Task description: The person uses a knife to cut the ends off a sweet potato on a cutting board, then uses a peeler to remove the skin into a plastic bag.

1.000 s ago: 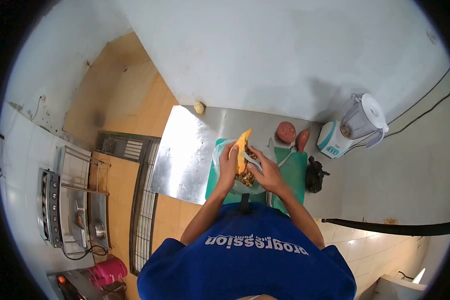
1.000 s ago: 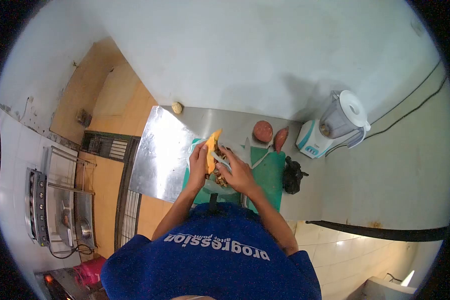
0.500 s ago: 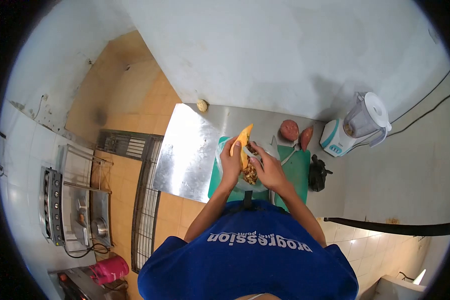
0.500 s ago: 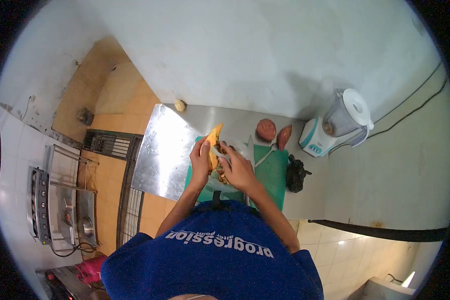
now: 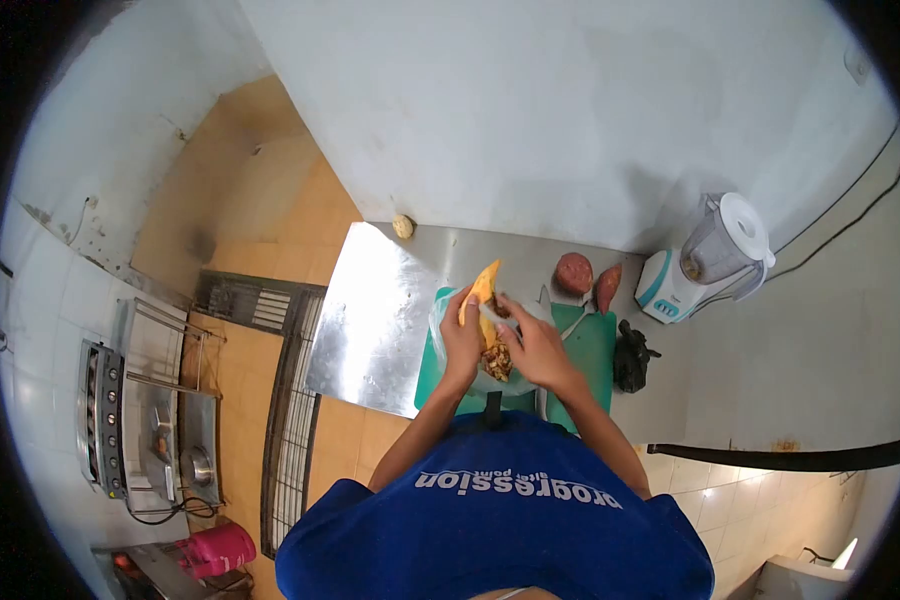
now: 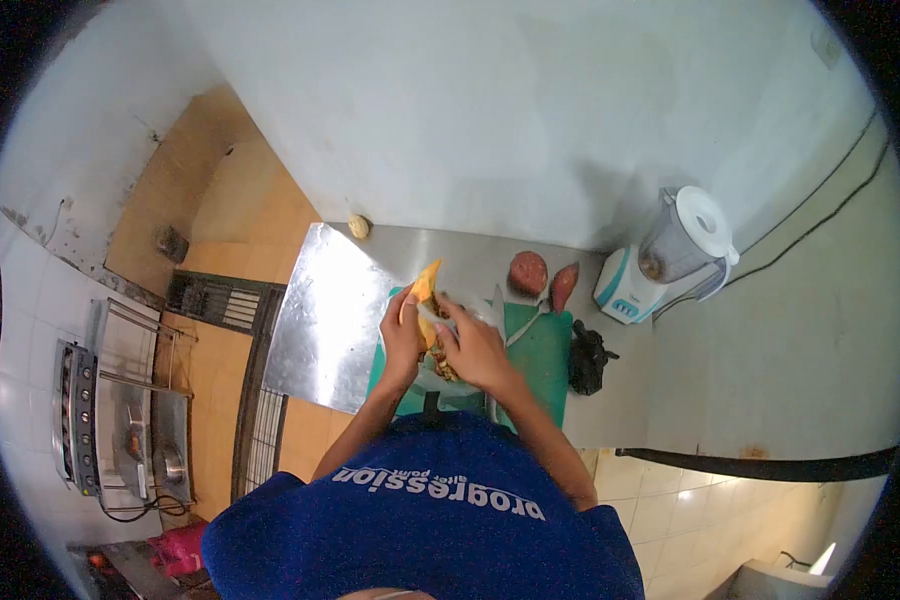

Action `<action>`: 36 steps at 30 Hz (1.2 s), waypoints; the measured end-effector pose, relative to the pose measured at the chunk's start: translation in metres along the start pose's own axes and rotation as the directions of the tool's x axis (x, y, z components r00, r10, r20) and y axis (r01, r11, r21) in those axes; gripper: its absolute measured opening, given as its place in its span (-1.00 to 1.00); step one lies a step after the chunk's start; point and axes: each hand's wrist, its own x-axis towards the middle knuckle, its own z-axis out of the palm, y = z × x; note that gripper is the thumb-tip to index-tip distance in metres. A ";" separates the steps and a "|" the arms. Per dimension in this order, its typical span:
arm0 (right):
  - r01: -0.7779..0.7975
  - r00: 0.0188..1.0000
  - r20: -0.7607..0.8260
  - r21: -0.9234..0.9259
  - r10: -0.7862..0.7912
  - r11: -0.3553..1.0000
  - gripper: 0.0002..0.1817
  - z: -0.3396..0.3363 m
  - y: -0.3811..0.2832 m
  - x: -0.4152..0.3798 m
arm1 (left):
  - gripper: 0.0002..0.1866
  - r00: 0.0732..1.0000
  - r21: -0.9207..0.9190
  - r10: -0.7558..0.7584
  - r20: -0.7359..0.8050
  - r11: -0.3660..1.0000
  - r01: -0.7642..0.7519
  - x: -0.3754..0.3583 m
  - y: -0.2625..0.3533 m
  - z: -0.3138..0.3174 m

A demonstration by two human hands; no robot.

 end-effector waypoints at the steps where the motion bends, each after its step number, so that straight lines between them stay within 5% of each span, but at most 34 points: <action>1: 0.006 1.000 -0.002 0.000 -0.006 1.000 -0.49 0.002 0.003 -0.004 | -0.64 1.000 -0.001 0.006 -0.002 1.000 -0.006 0.004 -0.001 -0.001; 4: -0.006 0.999 0.041 0.013 0.005 1.000 -0.48 0.000 0.002 -0.009 | -0.62 0.997 -0.150 -0.073 -0.031 0.986 0.067 0.008 0.001 -0.004; 9: -0.122 0.991 -0.040 0.140 0.129 0.983 -0.49 -0.030 -0.026 0.010 | -0.62 0.999 -0.018 -0.020 0.036 1.000 0.021 0.004 0.009 -0.003; 11: -0.010 0.988 -0.147 0.176 0.037 0.984 -0.48 -0.019 -0.013 0.016 | -0.62 0.998 0.002 0.024 0.050 1.000 -0.024 0.003 0.009 0.002; 13: -0.150 0.989 0.031 0.141 0.147 0.979 -0.51 -0.011 -0.014 0.012 | -0.62 1.000 -0.071 0.005 -0.010 0.997 -0.006 0.004 0.010 0.006; 16: -0.124 0.984 0.131 0.014 0.121 0.992 -0.49 -0.004 -0.004 -0.008 | -0.61 0.993 -0.158 -0.065 -0.098 0.986 0.049 0.020 0.006 -0.002; 20: -0.109 0.983 0.153 0.072 0.098 0.991 -0.46 0.003 0.006 -0.021 | -0.59 0.995 -0.208 -0.081 -0.051 0.976 0.069 0.032 0.025 -0.012; 22: -0.084 0.996 -0.014 0.097 0.086 0.992 -0.48 -0.002 0.002 -0.009 | -0.60 0.998 -0.149 -0.059 -0.027 0.987 0.055 0.031 0.014 -0.010; 27: -0.097 0.992 -0.069 0.160 0.109 0.982 -0.50 -0.022 -0.016 0.018 | -0.61 0.997 -0.067 -0.012 0.080 0.998 0.017 0.014 0.005 0.007; 29: -0.212 0.976 0.072 0.126 0.204 0.969 -0.50 -0.017 -0.016 0.012 | -0.61 0.999 -0.080 -0.009 0.043 0.997 0.012 0.019 0.004 0.007; 32: -0.052 0.999 -0.005 0.027 0.053 0.998 -0.50 0.006 0.006 -0.011 | -0.60 1.000 -0.101 -0.008 0.012 0.995 0.009 0.028 0.005 0.002; 36: -0.129 0.990 0.062 0.054 0.126 0.990 -0.50 -0.006 0.001 -0.016 | -0.60 0.995 -0.238 -0.096 0.035 0.966 0.101 0.025 0.007 0.002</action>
